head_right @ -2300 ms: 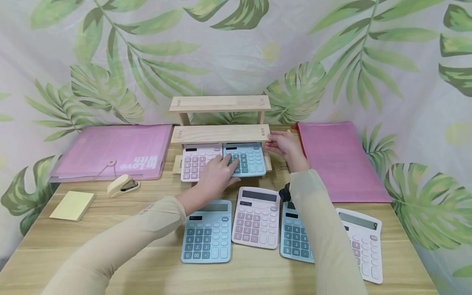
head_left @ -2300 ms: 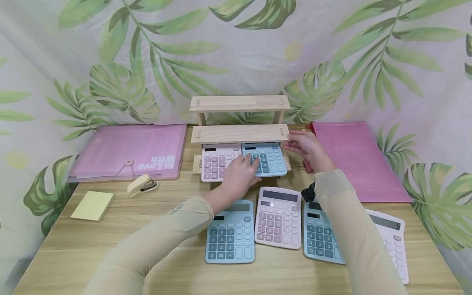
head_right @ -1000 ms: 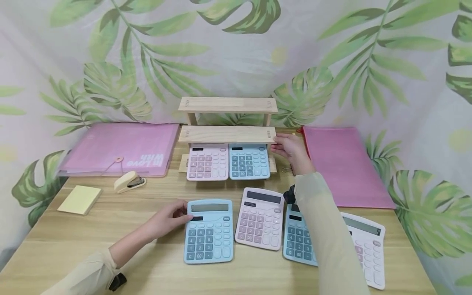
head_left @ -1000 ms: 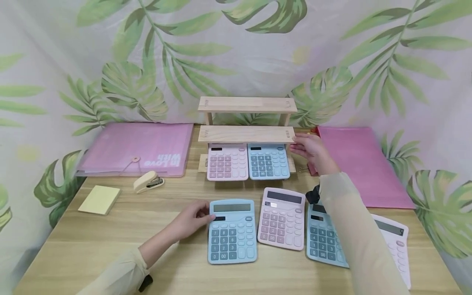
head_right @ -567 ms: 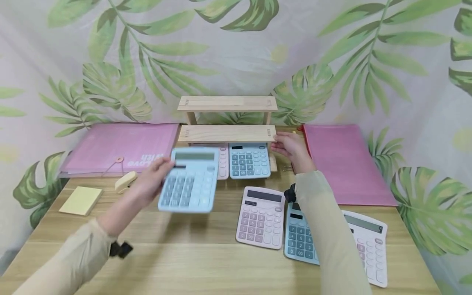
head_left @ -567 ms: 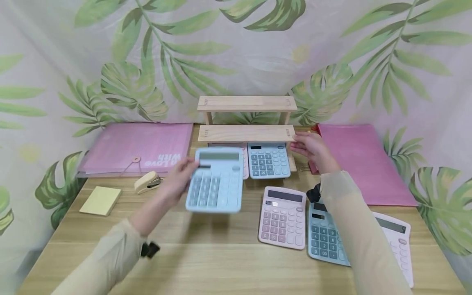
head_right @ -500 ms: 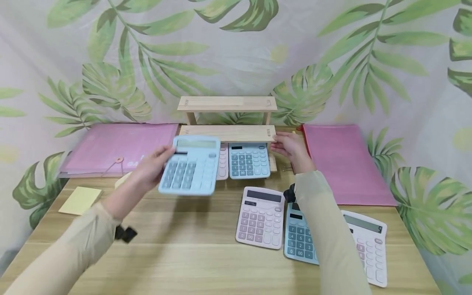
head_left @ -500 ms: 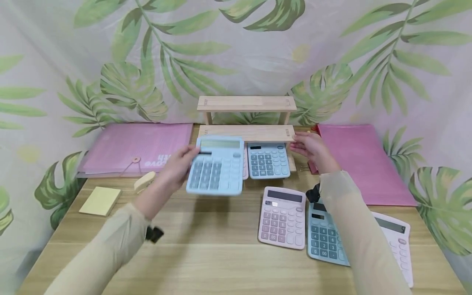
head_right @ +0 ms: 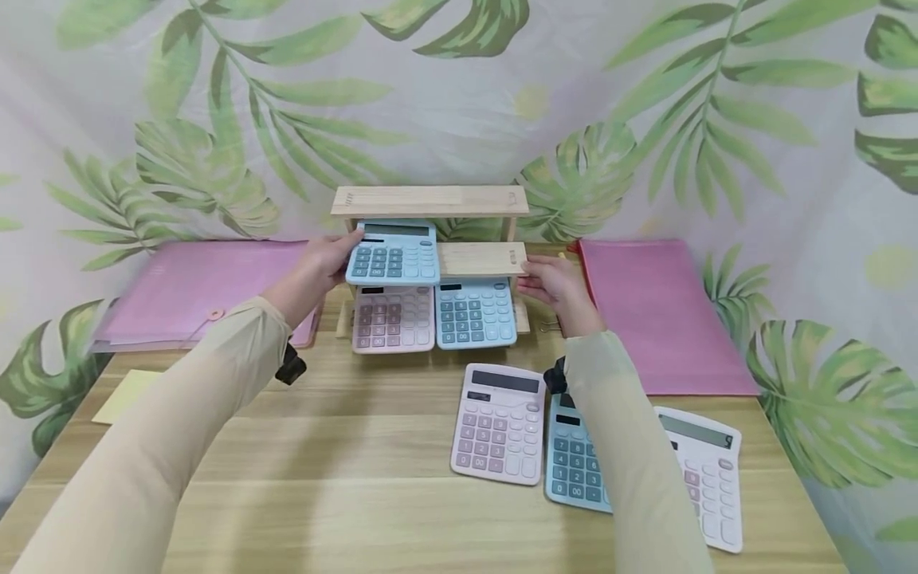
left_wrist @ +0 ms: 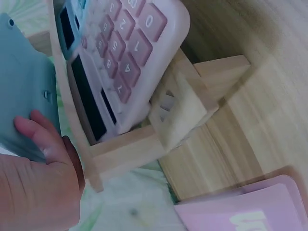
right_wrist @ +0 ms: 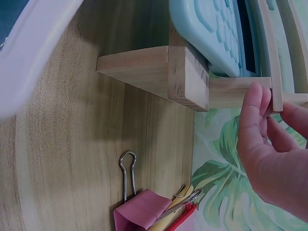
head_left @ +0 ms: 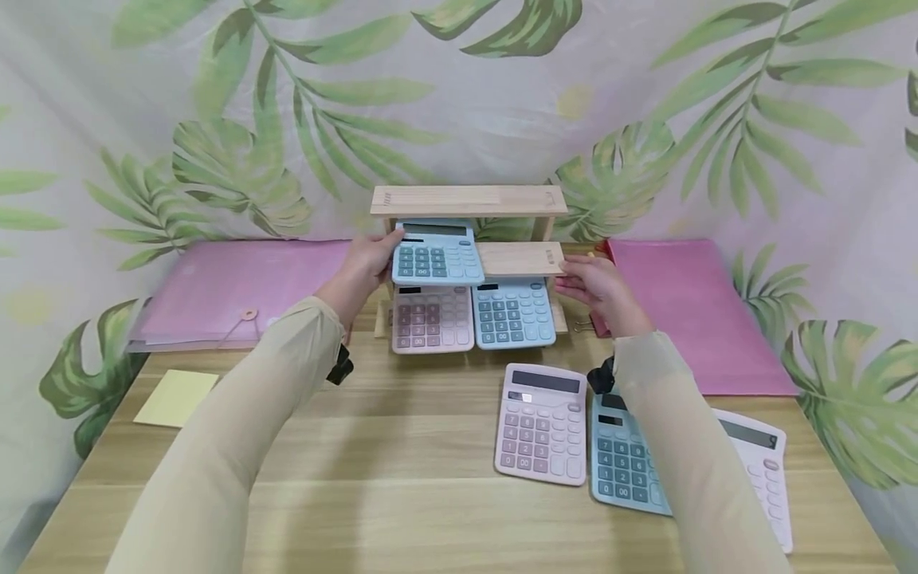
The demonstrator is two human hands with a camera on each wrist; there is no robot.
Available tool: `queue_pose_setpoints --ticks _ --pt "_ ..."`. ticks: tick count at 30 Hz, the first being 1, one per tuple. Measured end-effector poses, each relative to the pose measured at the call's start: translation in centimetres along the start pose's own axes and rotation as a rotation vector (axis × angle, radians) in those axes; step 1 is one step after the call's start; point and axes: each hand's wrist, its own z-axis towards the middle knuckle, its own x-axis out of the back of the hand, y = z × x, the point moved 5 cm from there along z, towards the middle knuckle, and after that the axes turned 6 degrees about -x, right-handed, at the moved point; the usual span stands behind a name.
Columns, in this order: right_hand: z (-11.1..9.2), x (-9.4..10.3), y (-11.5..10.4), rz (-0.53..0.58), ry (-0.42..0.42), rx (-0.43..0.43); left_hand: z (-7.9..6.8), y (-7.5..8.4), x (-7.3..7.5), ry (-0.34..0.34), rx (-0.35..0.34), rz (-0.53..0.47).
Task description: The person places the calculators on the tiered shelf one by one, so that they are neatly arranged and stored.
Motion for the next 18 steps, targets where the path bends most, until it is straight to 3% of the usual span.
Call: queue_pose_setpoints --ticks 6,13,18 --pt "0.0 -0.3 -0.1 0.002 -0.006 0.008 0.1 0.0 0.4 0.039 -0.028 -0.037" --pt "0.1 -0.1 -0.1 0.037 -0.005 0.003 -2.0 -0.2 -0.6 0.032 -0.045 -0.164" --pt "0.2 0.0 0.0 0.039 0.000 -0.002 -2.9 -0.4 -1.9 0.126 -0.133 -0.179"
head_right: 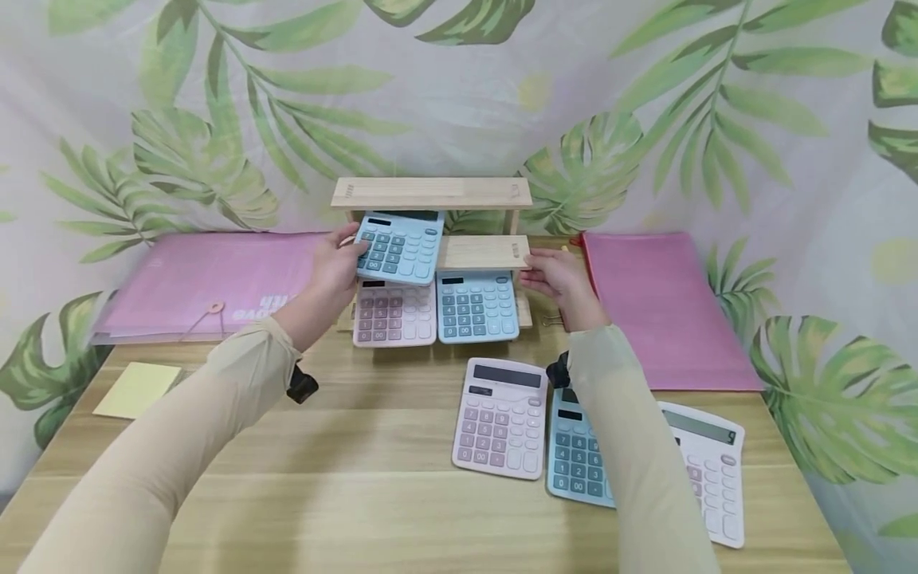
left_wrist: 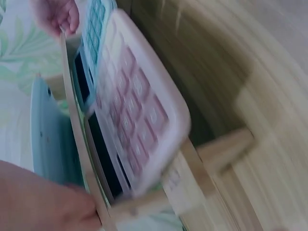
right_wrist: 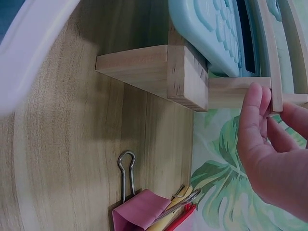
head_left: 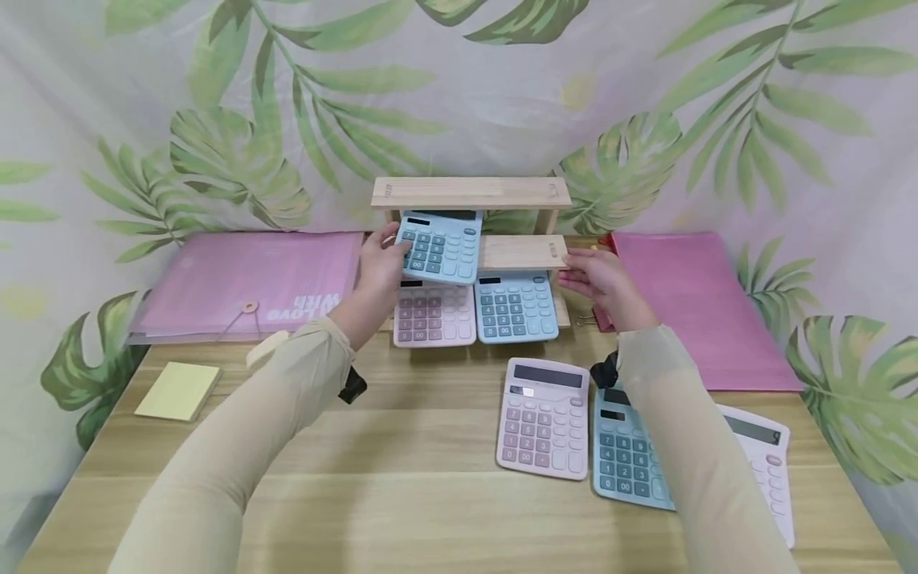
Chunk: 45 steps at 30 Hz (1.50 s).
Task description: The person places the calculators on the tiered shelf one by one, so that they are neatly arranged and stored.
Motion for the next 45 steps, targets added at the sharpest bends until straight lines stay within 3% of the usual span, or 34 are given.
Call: queue_pose_setpoints --ticks 6,14,23,28,31,33,38,45 --pt "0.0 -0.1 0.2 -0.015 0.000 -0.017 -0.3 -0.5 -1.1 0.084 -0.076 0.093" --pt "0.1 0.1 0.0 -0.029 0.020 -0.005 -1.2 -0.1 -1.7 0.103 -0.198 0.448" --pt "-0.1 0.0 -0.2 -0.021 0.026 -0.008 -1.0 -0.7 -1.6 0.063 -0.333 0.649" --pt "-0.2 0.0 -0.2 -0.025 0.023 -0.008 -0.9 -0.7 -0.5 0.079 -0.384 0.653" --pt "-0.3 0.0 -0.1 -0.020 0.015 -0.011 -0.1 -0.9 1.3 0.102 -0.336 0.574" --pt "-0.4 -0.1 0.0 -0.014 0.010 -0.011 0.7 -1.1 2.5 0.079 -0.259 0.480" --pt "-0.4 0.0 0.2 -0.012 0.010 -0.005 2.0 -2.0 4.0 -0.074 -0.051 0.259" --pt "-0.3 -0.2 -0.1 -0.018 0.006 0.009 2.5 -2.2 4.3 -0.154 0.024 0.213"
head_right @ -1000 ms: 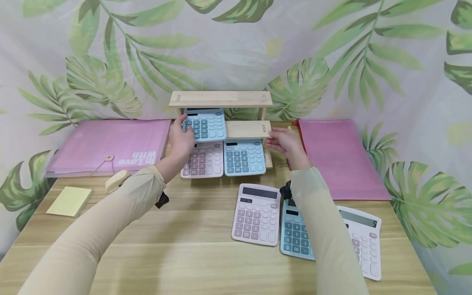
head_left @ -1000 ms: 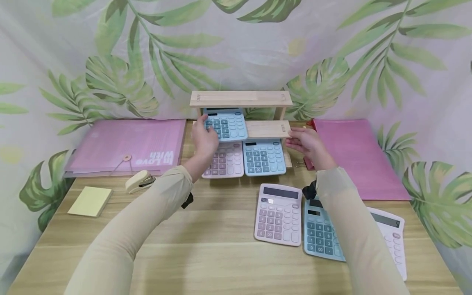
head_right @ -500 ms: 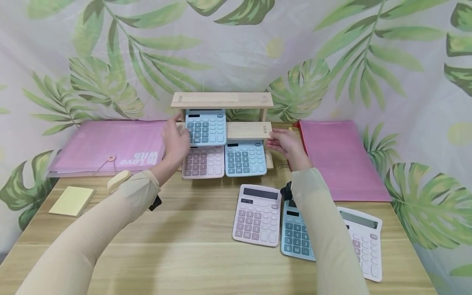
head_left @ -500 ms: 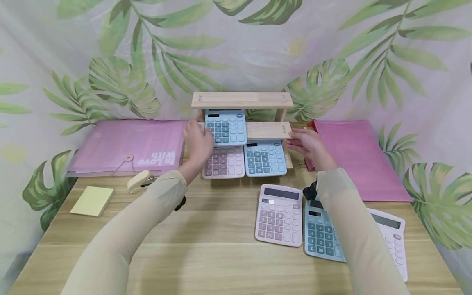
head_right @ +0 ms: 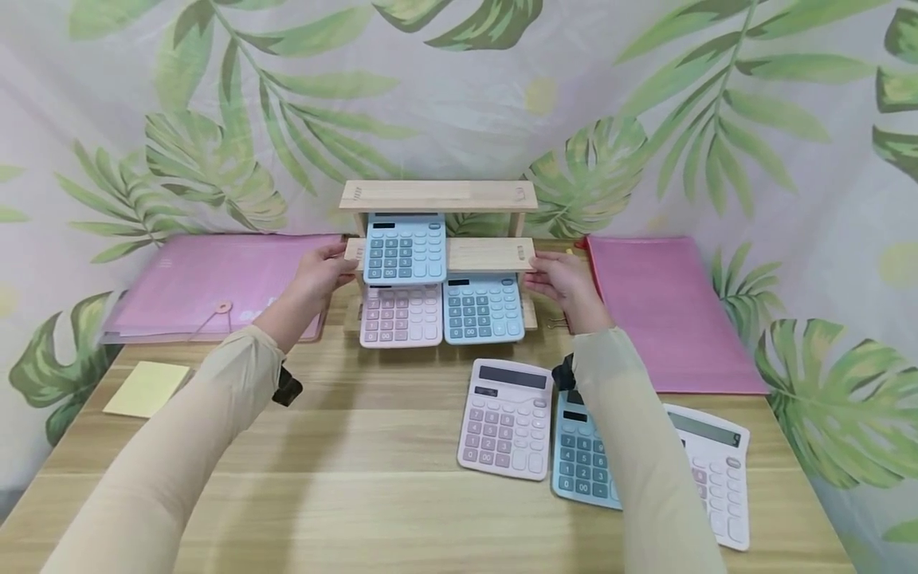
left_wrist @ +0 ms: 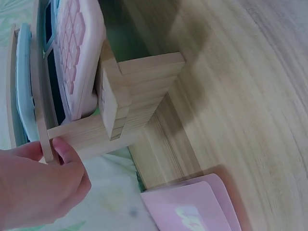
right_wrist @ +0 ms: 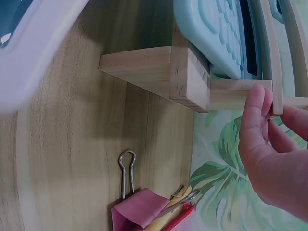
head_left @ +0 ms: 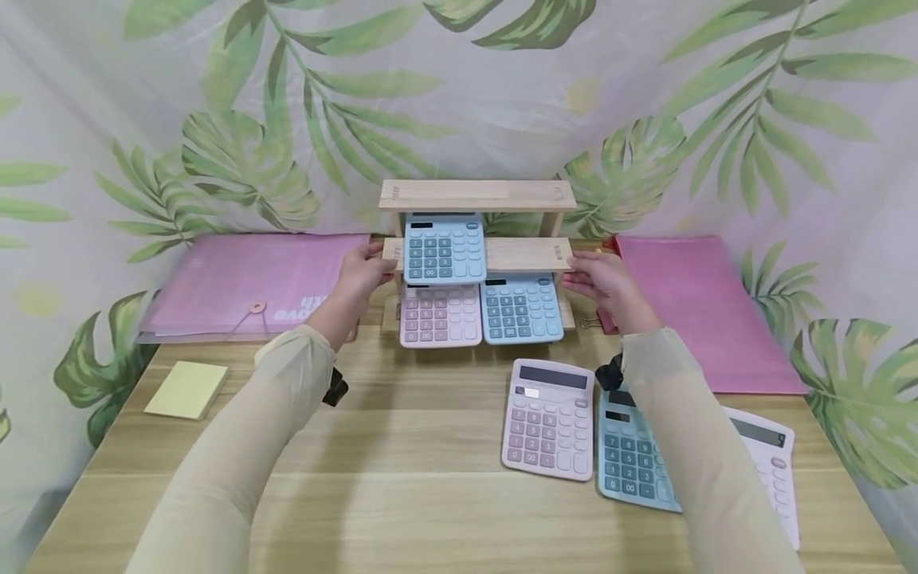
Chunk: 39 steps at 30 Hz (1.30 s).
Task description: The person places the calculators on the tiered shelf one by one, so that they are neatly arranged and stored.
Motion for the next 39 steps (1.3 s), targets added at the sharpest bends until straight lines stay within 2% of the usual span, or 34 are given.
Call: queue_pose_setpoints --ticks 2,3,4,8,10,13,17,19,23,29,31,34,36,39 --pt "-0.3 0.1 -0.2 -0.098 -0.005 -0.003 0.2 -0.1 -0.1 -0.018 0.013 -0.016" --pt "-0.7 0.2 -0.3 -0.201 -0.015 -0.009 0.3 -0.1 -0.2 -0.023 0.019 -0.026" --pt "-1.1 0.2 -0.4 -0.335 -0.028 -0.014 0.4 -0.1 -0.2 -0.031 0.024 -0.032" --pt "-4.1 0.4 -0.4 -1.021 -0.071 0.037 0.5 -0.1 0.1 -0.047 0.051 -0.044" --pt "-5.7 0.1 0.1 -1.256 -0.101 0.085 0.5 -0.1 0.4 -0.046 0.070 -0.077" --pt "-7.1 -1.2 1.9 -1.443 -0.165 0.118 0.4 -0.1 1.1 -0.052 0.100 -0.126" --pt "-7.4 -2.8 4.4 -1.557 -0.252 0.132 0.2 0.2 1.5 -0.076 0.123 -0.161" --pt "-7.2 -3.0 5.2 -1.579 -0.270 0.134 0.1 0.3 1.4 -0.095 0.130 -0.176" --pt "-6.7 -2.7 6.0 -1.553 -0.315 0.137 0.0 0.1 0.9 -0.130 0.150 -0.220" --pt "-7.2 -3.0 5.9 -1.363 -0.491 0.240 0.5 -0.3 0.7 -0.126 0.189 -0.250" --pt "-7.6 -3.3 5.8 -1.254 -0.536 0.224 0.6 -0.4 0.7 -0.121 0.196 -0.254" --pt "-7.8 -3.4 5.6 -1.028 -0.555 0.127 0.6 -0.5 0.8 -0.123 0.200 -0.252" --pt "-7.6 -3.0 5.3 -0.838 -0.509 0.039 0.6 -0.7 0.8 -0.121 0.202 -0.256" --pt "-6.7 -2.0 3.8 -0.563 -0.409 -0.029 0.5 -0.6 0.8 -0.121 0.197 -0.259"
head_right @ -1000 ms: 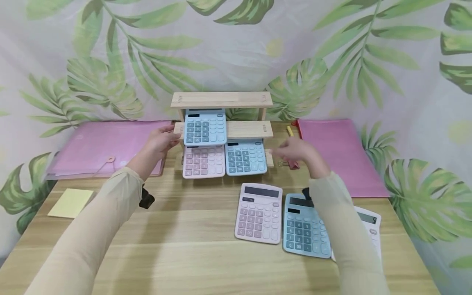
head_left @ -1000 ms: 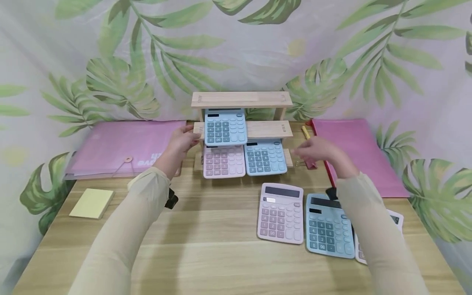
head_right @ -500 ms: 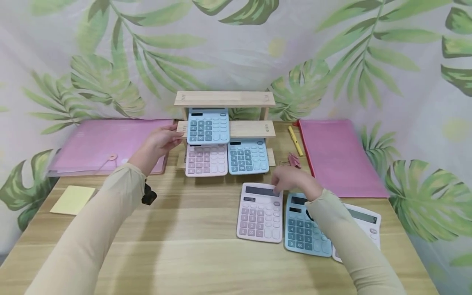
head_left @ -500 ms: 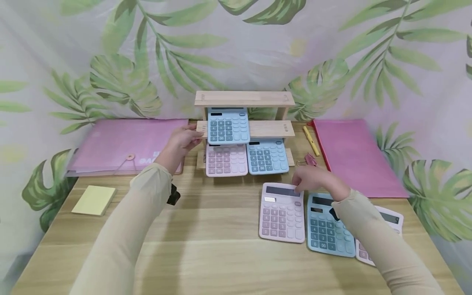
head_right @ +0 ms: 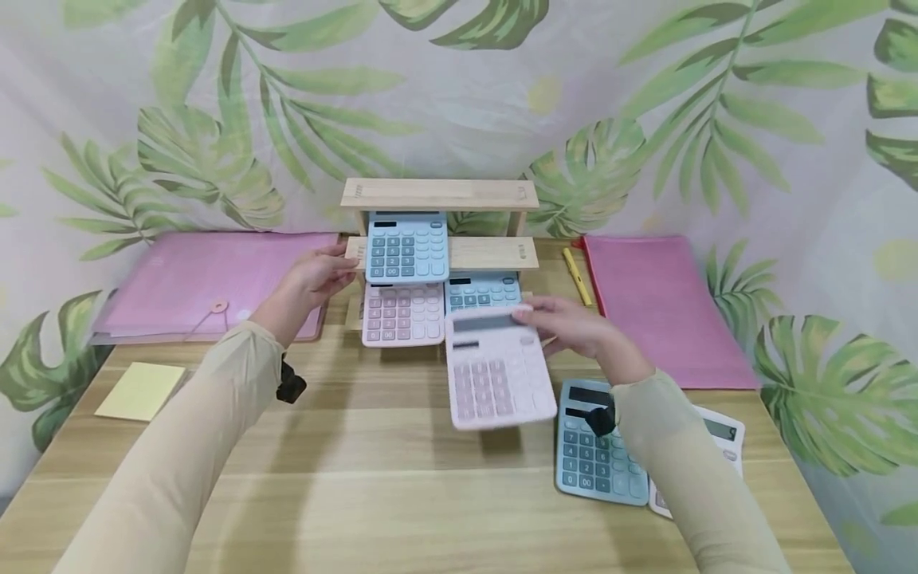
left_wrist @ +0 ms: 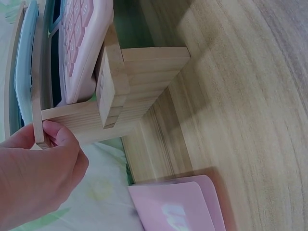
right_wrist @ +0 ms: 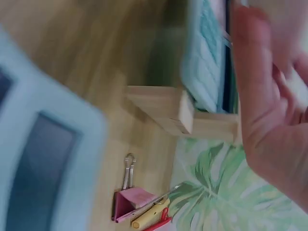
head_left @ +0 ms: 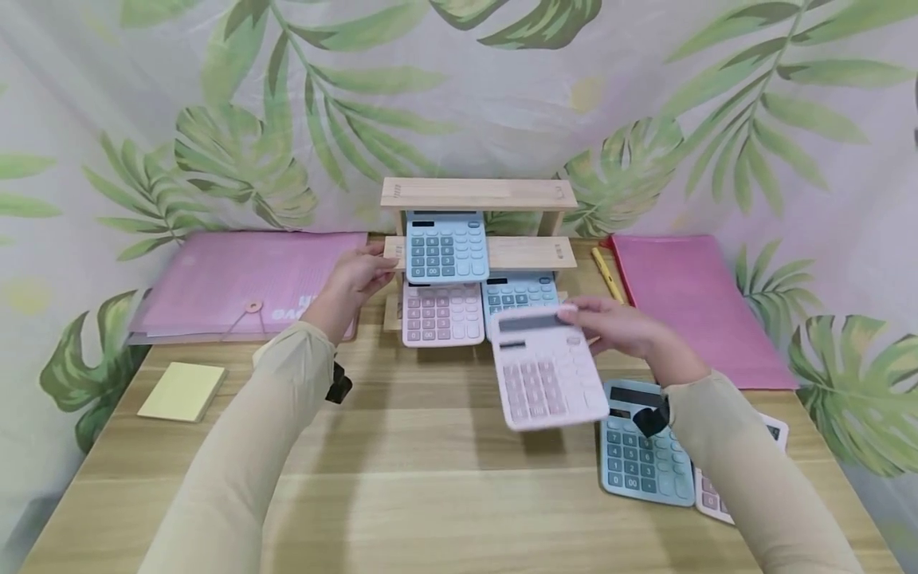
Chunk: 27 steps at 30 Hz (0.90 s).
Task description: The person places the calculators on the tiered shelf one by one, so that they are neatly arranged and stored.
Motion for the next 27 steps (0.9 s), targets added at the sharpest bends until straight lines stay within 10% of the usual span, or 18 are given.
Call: queue_pose_setpoints --ticks 8,27 --pt "1.8 5.6 -2.5 0.503 0.128 0.044 0.0 0.0 -0.1 0.031 -0.017 0.006" --pt "4.8 7.0 -5.9 0.354 0.390 -0.045 -0.1 -0.3 -0.3 0.044 -0.039 -0.027"
